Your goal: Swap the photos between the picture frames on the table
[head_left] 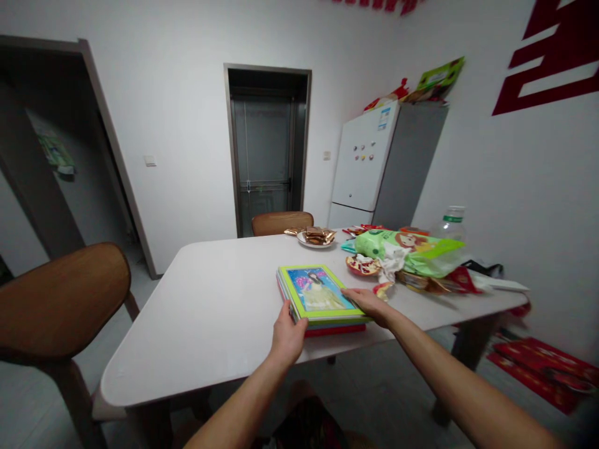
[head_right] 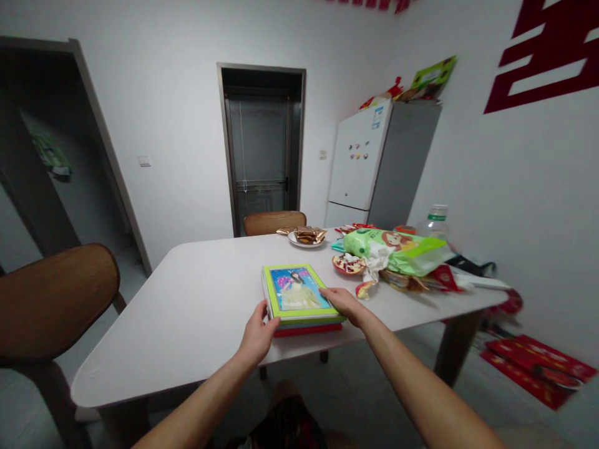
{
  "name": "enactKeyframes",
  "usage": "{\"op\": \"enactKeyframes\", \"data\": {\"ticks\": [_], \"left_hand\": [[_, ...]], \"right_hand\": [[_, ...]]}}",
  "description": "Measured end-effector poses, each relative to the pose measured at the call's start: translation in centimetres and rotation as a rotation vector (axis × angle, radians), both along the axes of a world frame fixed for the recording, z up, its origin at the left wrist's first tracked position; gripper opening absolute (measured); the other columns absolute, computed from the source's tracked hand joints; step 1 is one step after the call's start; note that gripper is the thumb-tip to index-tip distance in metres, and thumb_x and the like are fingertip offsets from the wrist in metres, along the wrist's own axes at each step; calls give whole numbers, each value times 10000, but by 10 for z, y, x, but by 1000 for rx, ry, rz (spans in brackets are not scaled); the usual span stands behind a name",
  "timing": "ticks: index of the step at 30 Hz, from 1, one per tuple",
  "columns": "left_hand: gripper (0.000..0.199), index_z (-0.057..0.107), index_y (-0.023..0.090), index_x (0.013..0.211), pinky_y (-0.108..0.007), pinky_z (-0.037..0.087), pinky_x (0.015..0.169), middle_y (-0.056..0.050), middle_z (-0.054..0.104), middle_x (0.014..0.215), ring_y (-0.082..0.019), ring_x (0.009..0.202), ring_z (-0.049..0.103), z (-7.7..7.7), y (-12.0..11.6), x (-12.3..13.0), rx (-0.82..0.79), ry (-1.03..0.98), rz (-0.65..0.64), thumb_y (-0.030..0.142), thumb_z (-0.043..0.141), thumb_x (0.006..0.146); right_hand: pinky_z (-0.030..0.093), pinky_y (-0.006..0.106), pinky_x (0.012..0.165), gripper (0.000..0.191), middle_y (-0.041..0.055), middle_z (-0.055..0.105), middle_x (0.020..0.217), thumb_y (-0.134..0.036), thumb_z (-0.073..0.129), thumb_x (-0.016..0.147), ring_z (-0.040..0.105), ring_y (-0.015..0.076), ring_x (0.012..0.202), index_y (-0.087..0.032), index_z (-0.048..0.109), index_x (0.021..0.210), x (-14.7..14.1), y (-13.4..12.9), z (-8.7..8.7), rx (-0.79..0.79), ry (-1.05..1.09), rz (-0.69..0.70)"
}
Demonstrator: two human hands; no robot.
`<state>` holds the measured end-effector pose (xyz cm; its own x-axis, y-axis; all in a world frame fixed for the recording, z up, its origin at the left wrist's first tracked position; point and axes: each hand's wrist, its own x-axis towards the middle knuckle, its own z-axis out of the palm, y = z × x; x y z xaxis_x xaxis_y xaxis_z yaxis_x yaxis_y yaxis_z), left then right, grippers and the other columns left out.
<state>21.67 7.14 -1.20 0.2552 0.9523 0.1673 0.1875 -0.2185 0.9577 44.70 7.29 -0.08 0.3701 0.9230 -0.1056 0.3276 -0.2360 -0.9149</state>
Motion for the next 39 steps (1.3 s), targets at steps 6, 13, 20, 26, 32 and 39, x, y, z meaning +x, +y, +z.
{"op": "enactKeyframes", "data": {"ticks": [6,13,20,26,32,39], "left_hand": [[521,501,206,1065,-268,443,796,-26,635,999,-184,901,583,-11,5,-19,-15,33,3,38,521,573],[496,517,185,1033,-267,416,812,-38,636,985,-182,924,569,-10,53,-84,3,79,175,0,440,579],[477,524,167,1030,-277,398,825,-51,636,987,-196,947,557,-1,100,-143,-16,116,359,6,468,585],[436,542,171,991,-266,401,797,-51,641,962,-195,926,561,1,108,-157,-48,76,440,-1,477,595],[451,528,160,986,-248,414,703,-56,638,833,-184,794,584,10,97,-168,-91,-28,521,-19,521,572],[631,285,133,1236,-195,374,526,57,505,598,-77,500,476,92,63,-155,67,-277,436,95,516,651]], "right_hand": [[371,204,468,262,46,627,650,-344,454,680,540,121,535,-127,599,708,-35,-6,-8,44,-18,-62],[360,191,443,281,54,628,637,-266,410,678,538,118,513,-105,609,796,-112,64,-12,60,-80,6],[398,184,510,306,52,652,694,-223,363,699,582,134,625,-116,626,812,-180,125,-8,103,-65,138],[412,209,569,311,49,656,715,-253,383,714,586,154,678,-130,628,860,-200,139,-4,116,-144,143],[406,282,711,485,127,613,933,-301,372,730,551,207,844,-73,487,1142,-193,130,6,174,-226,-22],[354,199,463,781,-82,484,530,-188,430,641,408,85,450,-195,93,1345,-230,77,83,641,159,304]]}}
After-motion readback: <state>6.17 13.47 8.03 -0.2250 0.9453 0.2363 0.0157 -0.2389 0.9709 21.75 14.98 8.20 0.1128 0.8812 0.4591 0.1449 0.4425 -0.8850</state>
